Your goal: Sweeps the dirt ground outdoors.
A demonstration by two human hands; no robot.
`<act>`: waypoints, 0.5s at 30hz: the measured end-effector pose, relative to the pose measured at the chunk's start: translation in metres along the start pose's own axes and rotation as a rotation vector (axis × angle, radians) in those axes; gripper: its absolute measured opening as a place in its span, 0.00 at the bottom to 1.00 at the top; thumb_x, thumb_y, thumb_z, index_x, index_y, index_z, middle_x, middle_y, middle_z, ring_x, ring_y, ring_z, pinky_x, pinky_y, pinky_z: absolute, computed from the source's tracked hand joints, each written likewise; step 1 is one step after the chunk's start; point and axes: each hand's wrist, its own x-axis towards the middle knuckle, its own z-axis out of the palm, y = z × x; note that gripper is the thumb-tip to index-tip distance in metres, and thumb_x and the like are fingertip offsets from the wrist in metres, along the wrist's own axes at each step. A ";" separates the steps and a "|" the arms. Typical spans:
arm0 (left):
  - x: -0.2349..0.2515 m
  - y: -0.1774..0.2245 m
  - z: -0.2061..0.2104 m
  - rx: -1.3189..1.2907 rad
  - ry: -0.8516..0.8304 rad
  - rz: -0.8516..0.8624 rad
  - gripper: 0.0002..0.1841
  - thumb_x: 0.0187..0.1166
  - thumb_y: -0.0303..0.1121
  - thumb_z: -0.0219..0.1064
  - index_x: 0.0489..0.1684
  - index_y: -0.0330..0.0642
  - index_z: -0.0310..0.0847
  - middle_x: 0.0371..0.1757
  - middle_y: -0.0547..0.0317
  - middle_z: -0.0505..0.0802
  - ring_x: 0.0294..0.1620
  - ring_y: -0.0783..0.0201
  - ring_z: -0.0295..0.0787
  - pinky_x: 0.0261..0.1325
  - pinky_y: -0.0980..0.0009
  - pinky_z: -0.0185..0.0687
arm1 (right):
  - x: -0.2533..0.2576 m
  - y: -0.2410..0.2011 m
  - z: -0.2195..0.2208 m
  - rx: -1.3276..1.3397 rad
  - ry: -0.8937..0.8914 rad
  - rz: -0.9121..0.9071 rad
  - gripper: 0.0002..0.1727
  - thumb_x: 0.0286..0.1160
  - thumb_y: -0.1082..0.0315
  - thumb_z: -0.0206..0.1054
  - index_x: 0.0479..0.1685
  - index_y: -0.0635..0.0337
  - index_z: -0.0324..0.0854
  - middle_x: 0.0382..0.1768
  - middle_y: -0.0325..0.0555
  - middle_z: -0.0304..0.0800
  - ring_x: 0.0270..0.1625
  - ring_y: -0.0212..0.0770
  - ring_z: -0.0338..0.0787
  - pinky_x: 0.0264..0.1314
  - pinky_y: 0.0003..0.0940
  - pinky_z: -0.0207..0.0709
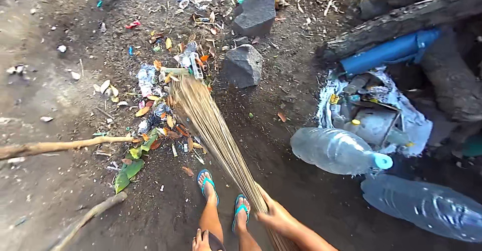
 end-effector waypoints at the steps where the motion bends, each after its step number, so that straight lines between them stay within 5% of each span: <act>1: 0.000 0.000 0.009 -0.020 0.017 -0.002 0.49 0.69 0.64 0.73 0.93 0.54 0.62 0.96 0.51 0.60 0.92 0.42 0.60 0.82 0.38 0.66 | -0.017 0.028 0.006 -0.051 -0.024 0.059 0.62 0.63 0.62 0.79 0.98 0.35 0.37 0.66 0.62 0.86 0.65 0.59 0.89 0.70 0.64 0.79; 4: -0.001 -0.005 0.032 -0.062 0.017 -0.033 0.46 0.70 0.63 0.71 0.92 0.55 0.64 0.95 0.54 0.62 0.92 0.45 0.60 0.84 0.38 0.63 | -0.037 0.118 0.022 -0.182 -0.077 0.240 0.61 0.65 0.59 0.80 0.98 0.38 0.39 0.65 0.67 0.87 0.65 0.65 0.89 0.71 0.70 0.76; 7: 0.000 -0.016 0.041 -0.109 -0.017 -0.049 0.45 0.71 0.63 0.71 0.91 0.56 0.65 0.95 0.55 0.63 0.92 0.45 0.61 0.85 0.39 0.62 | 0.032 0.167 0.037 -0.191 0.082 0.341 0.63 0.61 0.59 0.82 0.98 0.36 0.39 0.64 0.66 0.87 0.63 0.66 0.89 0.67 0.71 0.78; 10: 0.006 -0.023 0.035 -0.115 -0.031 -0.030 0.44 0.72 0.63 0.70 0.90 0.56 0.67 0.94 0.55 0.65 0.91 0.45 0.63 0.84 0.40 0.63 | 0.137 0.116 0.053 -0.048 0.344 0.257 0.62 0.61 0.58 0.81 0.98 0.38 0.40 0.64 0.68 0.86 0.62 0.67 0.89 0.65 0.71 0.78; 15: 0.013 -0.037 0.013 -0.150 -0.031 -0.010 0.42 0.72 0.62 0.71 0.89 0.55 0.69 0.93 0.54 0.68 0.90 0.44 0.64 0.83 0.38 0.63 | 0.256 -0.055 0.068 0.198 0.445 0.026 0.60 0.65 0.62 0.79 0.97 0.44 0.39 0.72 0.65 0.81 0.69 0.61 0.85 0.70 0.61 0.78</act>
